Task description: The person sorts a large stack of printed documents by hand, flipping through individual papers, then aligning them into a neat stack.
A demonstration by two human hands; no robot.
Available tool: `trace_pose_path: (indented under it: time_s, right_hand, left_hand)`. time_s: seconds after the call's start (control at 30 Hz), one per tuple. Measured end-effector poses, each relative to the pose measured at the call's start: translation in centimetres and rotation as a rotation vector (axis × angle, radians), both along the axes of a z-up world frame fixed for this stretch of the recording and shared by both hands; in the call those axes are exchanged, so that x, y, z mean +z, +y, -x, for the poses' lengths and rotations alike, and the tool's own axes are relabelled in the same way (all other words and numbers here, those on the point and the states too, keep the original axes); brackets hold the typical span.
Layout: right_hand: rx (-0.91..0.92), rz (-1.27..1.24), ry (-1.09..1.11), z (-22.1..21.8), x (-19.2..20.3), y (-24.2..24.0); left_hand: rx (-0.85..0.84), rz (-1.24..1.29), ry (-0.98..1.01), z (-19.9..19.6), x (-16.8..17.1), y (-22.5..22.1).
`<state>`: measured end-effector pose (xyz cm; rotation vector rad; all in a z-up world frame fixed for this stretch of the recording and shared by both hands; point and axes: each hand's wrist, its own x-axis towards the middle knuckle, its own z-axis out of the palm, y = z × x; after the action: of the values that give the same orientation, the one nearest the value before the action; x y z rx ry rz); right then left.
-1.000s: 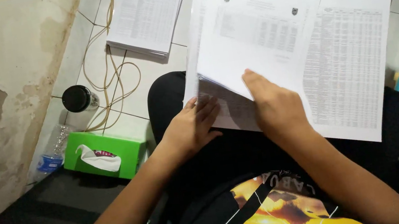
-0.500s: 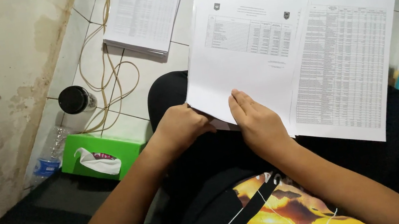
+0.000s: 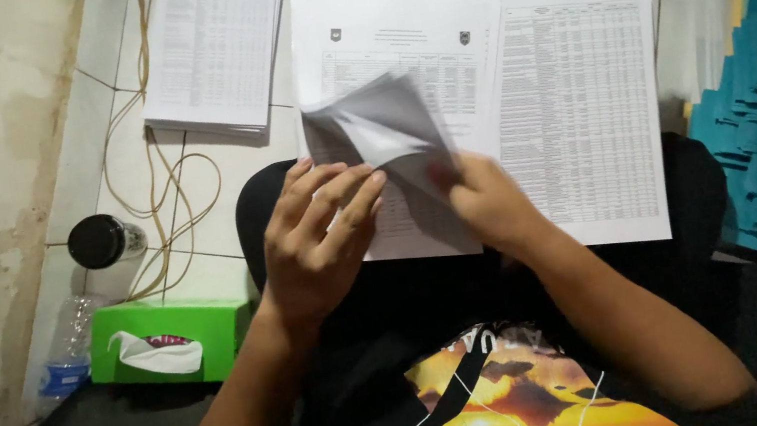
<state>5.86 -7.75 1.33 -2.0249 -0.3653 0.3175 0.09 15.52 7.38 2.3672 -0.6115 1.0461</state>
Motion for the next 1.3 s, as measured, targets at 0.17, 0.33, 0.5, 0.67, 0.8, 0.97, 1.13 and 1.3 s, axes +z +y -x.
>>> trace_pose_path:
  time_s: [0.17, 0.33, 0.5, 0.67, 0.8, 0.97, 1.13, 1.3]
  right_hand:
    - [-0.626, 0.041, -0.529, 1.0, 7.5, -10.1]
    - [-0.531, 0.526, -1.158, 5.3, 12.1, -16.4]
    - [0.030, 0.525, -0.984, 3.6, 9.3, -14.7]
    - [0.102, 0.532, -0.744, 4.8, 0.5, -16.4]
    - [0.079, 0.542, -0.704, 5.7, -3.4, -16.9]
    - [0.132, 0.604, -0.738, 5.8, -0.9, -16.1]
    - [0.106, 0.436, -0.447, 3.9, 1.7, -17.4]
    - [-0.075, 0.379, -0.652, 2.1, 9.6, -10.9]
  left_hand:
    - [-0.259, -0.005, 0.182, -2.1, -2.0, -11.2]
    - [-0.390, -0.259, 0.518, -2.2, -7.0, -16.8]
    - [-0.419, -0.232, 0.611, -2.3, -5.5, -16.8]
    - [-0.363, -0.406, 0.630, -1.6, -3.6, -16.6]
    - [-0.372, -0.505, 0.659, -1.0, -5.7, -16.0]
    - [-0.320, -0.311, 0.356, -0.7, -5.7, -15.7]
    - [-0.213, -0.079, 0.205, -0.9, -3.7, -10.6]
    - [0.024, -0.369, 0.542, -0.3, -6.4, 0.5]
